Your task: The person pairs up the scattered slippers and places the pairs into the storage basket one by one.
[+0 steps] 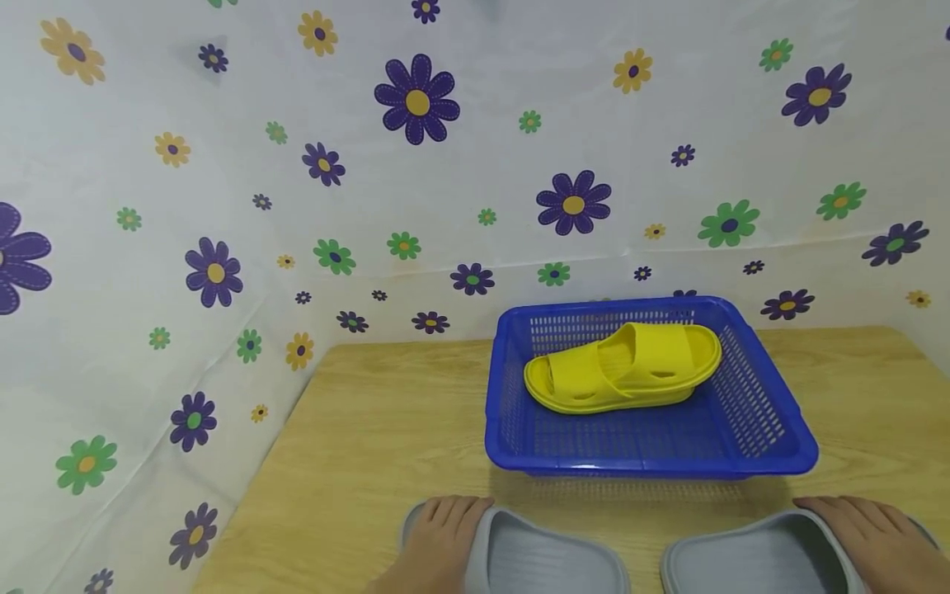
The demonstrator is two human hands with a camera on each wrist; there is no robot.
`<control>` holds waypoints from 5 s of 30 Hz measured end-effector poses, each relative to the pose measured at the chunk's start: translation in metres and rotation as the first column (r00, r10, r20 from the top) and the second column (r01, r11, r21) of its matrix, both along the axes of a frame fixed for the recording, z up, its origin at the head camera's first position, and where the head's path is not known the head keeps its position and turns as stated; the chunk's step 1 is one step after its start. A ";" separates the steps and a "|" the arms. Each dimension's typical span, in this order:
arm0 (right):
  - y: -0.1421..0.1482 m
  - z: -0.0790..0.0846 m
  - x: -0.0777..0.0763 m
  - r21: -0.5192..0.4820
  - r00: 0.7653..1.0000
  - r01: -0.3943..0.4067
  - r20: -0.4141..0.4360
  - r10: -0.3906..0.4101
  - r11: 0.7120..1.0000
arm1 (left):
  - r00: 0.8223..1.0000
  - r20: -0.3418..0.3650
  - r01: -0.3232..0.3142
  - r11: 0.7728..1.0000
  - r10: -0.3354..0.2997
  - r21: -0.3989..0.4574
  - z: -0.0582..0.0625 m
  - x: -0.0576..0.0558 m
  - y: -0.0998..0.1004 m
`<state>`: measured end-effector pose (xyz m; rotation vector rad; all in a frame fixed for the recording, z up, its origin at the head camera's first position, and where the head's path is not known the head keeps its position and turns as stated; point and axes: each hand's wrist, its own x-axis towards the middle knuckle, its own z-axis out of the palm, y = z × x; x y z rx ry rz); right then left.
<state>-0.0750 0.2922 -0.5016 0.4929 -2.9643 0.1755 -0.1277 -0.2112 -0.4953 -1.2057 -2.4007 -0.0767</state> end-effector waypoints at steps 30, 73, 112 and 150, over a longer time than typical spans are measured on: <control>-0.013 0.002 -0.001 0.027 1.000 -0.013 -0.005 0.014 1.000 | 0.997 -0.069 -0.042 0.999 0.043 0.014 -0.002 0.003 0.014; 0.001 -0.005 0.004 -0.058 0.955 -0.229 -0.207 0.213 0.972 | 0.990 -0.105 0.101 0.992 -0.092 0.080 -0.006 0.000 0.011; 0.010 0.033 -0.013 -0.271 0.807 -0.549 -0.416 0.418 0.791 | 0.970 -0.194 0.191 0.954 -0.147 0.231 0.045 0.005 0.007; -0.004 0.082 -0.003 -0.193 0.914 -0.257 -0.367 0.173 0.947 | 0.990 -0.113 0.104 0.983 -0.088 0.151 0.096 -0.005 0.021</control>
